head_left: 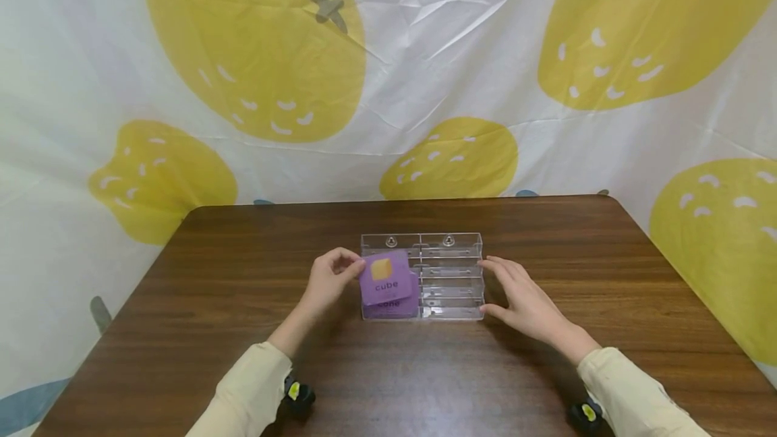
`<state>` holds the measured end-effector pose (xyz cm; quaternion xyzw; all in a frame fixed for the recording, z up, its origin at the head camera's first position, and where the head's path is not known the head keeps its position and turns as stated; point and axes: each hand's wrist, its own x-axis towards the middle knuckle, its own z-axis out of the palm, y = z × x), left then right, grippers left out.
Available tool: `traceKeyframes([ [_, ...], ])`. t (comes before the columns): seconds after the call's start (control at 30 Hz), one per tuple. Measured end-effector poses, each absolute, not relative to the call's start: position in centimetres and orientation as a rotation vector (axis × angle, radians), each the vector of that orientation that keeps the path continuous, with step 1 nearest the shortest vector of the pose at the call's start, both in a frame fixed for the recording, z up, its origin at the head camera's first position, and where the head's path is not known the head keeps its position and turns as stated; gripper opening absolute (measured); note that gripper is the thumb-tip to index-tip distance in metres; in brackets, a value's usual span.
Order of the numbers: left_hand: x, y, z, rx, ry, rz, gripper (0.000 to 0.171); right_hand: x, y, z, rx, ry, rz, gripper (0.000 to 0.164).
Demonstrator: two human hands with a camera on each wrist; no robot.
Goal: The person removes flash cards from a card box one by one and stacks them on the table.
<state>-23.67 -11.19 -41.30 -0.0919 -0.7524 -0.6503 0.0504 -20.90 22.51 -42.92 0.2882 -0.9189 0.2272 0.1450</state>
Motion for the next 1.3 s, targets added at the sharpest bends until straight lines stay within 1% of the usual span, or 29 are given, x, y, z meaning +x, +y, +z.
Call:
traceKeyframes([
  [0.2, -23.2, -11.4, -40.8, -0.212, -2.305, -1.989, 0.012, -20.9, 22.5, -43.0, 0.844, -2.626, 0.648, 0.075],
  [0.43, -22.8, -11.3, -40.7, -0.208, -2.354, -1.870, 0.012, -20.9, 22.5, -43.0, 0.844, -2.631, 0.652, 0.075],
  [0.7, -22.1, -11.6, -40.9, -0.192, -2.375, -1.847, 0.012, -20.9, 22.5, -43.1, 0.833, -2.646, 0.648, 0.075],
  [1.0, -20.8, -13.0, -41.3, -0.140, -2.368, -1.924, 0.011, -20.8, 22.5, -42.9, 0.837, -2.637, 0.634, 0.076],
  [1.3, -19.6, -14.6, -41.3, -0.033, -2.397, -1.976, 0.013, -20.7, 22.4, -42.8, 0.827, -2.663, 0.630, 0.074],
])
